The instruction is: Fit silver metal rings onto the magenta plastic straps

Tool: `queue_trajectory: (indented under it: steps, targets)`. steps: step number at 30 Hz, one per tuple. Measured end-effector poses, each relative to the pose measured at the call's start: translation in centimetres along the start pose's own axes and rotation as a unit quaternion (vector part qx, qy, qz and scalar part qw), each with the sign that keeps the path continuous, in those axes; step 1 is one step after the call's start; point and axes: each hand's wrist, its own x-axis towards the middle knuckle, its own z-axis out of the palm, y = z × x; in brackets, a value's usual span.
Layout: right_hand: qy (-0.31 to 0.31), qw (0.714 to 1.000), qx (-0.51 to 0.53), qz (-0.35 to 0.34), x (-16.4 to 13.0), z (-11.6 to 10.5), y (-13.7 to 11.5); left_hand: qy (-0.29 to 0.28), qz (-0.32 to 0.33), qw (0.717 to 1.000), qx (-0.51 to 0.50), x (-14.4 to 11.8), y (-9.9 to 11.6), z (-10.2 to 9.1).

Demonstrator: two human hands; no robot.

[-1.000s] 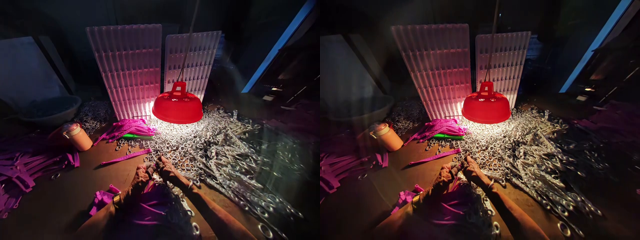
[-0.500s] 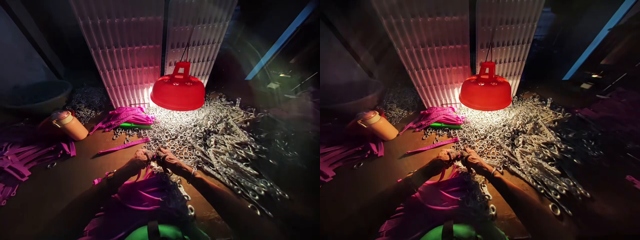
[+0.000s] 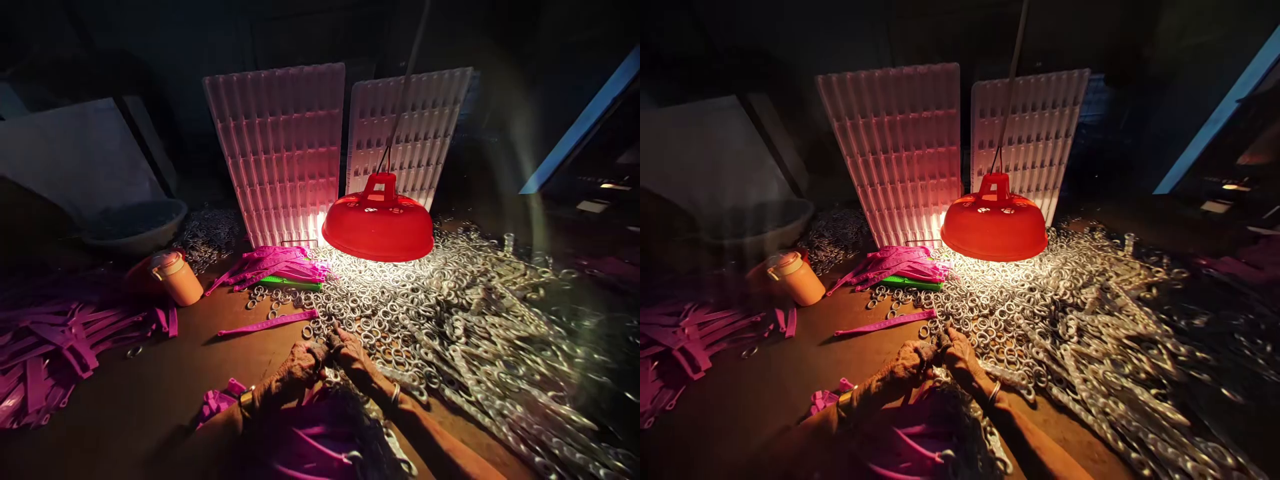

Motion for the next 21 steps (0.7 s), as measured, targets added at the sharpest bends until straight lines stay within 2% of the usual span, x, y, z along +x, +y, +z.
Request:
queue_trajectory:
  steps: [3,6,9,11,13,16,19,21]
  targets:
    - [-0.024,0.995,-0.030,-0.095,-1.1,-0.6,-1.9,-0.007,-0.001,1.000,0.023,-0.9,1.6,-0.5]
    - [-0.084,0.971,-0.112,-0.191,-3.2,-1.3,-3.8,-0.057,-0.024,0.998,0.027,-2.7,4.3,-0.7]
    - [-0.119,0.962,-0.156,-0.190,-6.4,-1.7,-5.0,-0.118,-0.075,0.986,0.087,-4.6,6.8,-0.7]
    - [-0.120,0.961,-0.171,-0.184,-8.7,-1.7,-5.3,-0.171,-0.106,0.971,0.128,-5.7,7.6,-0.5]
    - [-0.112,0.961,-0.185,-0.170,-11.1,-1.6,-5.5,-0.200,-0.110,0.962,0.148,-6.6,7.2,-0.1]
    - [-0.111,0.958,-0.223,-0.145,-14.0,-1.0,-5.2,-0.206,-0.100,0.964,0.132,-8.1,5.5,0.8]
    - [-0.101,0.952,-0.259,-0.129,-16.1,-0.3,-4.3,-0.212,-0.134,0.967,0.046,-9.8,3.8,1.8]
    - [-0.089,0.959,-0.245,-0.111,-16.9,0.1,-3.8,-0.203,-0.140,0.969,0.005,-11.0,3.2,2.2]
